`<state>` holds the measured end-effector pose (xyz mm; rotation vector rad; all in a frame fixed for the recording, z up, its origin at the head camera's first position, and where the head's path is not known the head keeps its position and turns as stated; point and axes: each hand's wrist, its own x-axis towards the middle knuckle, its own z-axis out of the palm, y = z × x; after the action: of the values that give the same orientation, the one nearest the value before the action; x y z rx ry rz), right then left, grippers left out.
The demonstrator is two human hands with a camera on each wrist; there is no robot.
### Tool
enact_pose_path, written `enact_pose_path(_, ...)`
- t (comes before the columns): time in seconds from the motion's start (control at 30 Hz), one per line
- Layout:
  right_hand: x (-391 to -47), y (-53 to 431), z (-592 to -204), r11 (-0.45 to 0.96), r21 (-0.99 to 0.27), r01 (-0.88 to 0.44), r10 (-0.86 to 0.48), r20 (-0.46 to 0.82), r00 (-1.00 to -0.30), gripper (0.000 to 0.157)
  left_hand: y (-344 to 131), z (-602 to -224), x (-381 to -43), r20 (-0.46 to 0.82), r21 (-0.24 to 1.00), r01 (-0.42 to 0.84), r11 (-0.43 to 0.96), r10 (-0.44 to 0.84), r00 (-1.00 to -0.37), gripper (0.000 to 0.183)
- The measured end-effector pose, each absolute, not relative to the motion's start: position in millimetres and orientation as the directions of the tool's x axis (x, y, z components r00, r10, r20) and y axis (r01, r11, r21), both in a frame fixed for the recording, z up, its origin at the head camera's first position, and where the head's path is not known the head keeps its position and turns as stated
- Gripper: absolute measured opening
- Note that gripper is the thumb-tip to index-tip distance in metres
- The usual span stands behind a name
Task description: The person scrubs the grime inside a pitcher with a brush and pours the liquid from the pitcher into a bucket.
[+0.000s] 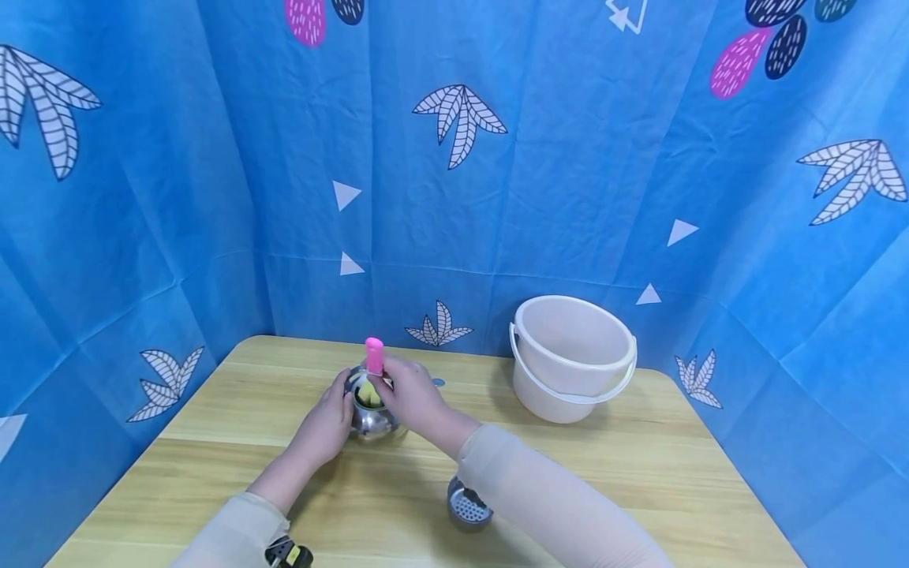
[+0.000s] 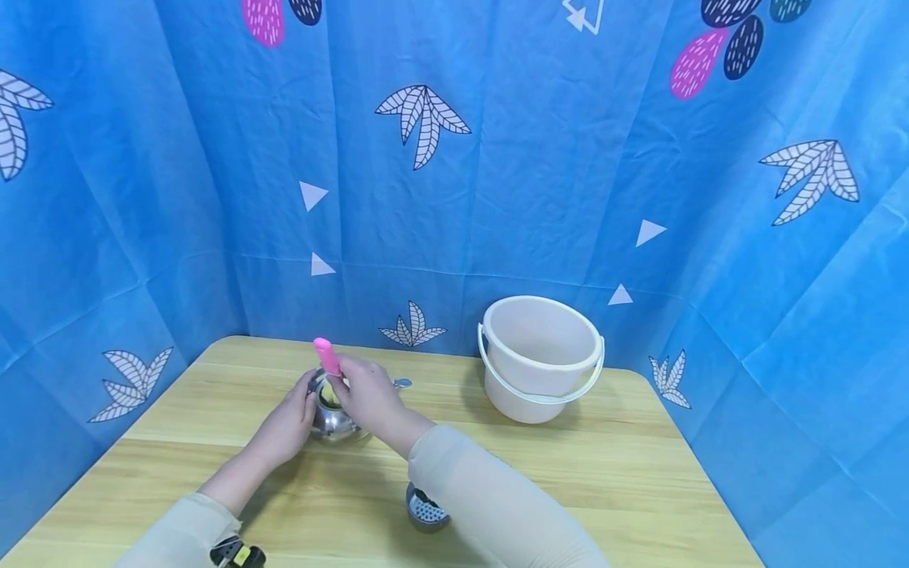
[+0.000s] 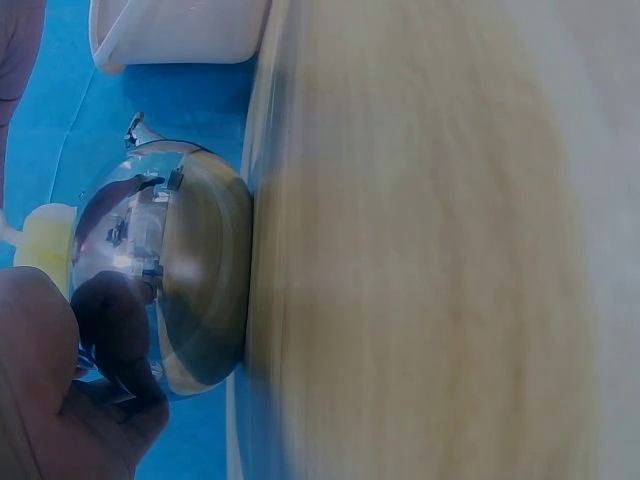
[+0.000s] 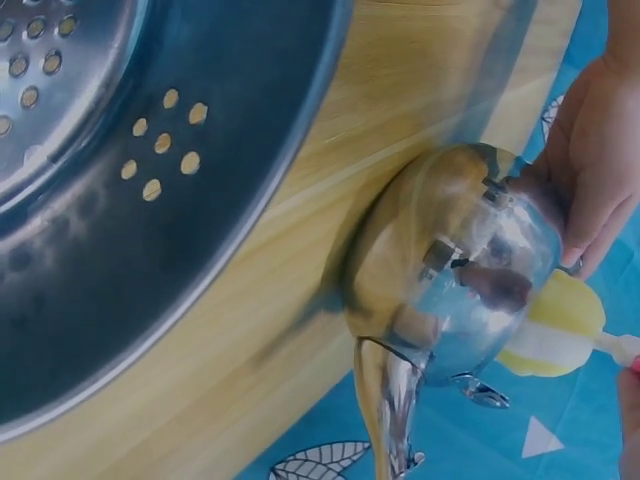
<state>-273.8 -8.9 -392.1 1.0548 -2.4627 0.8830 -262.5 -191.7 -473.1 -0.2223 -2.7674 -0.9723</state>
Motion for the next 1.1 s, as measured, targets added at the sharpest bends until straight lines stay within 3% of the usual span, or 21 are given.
enact_pose_path(0.47,-274,-10,-387,0.546,-0.400,-0.736,-0.585,0.447,-0.677,0.019,-191,-472,-261,0.239,0.590,0.200,0.782,0.068,-0.969,0.055)
enact_pose_path(1.1,-279,-11,-378,0.561,-0.520,-0.644,-0.548,0.349,-0.760,0.017,-191,-472,-260,0.261,0.581,0.217,0.784,0.072,-0.963,0.054)
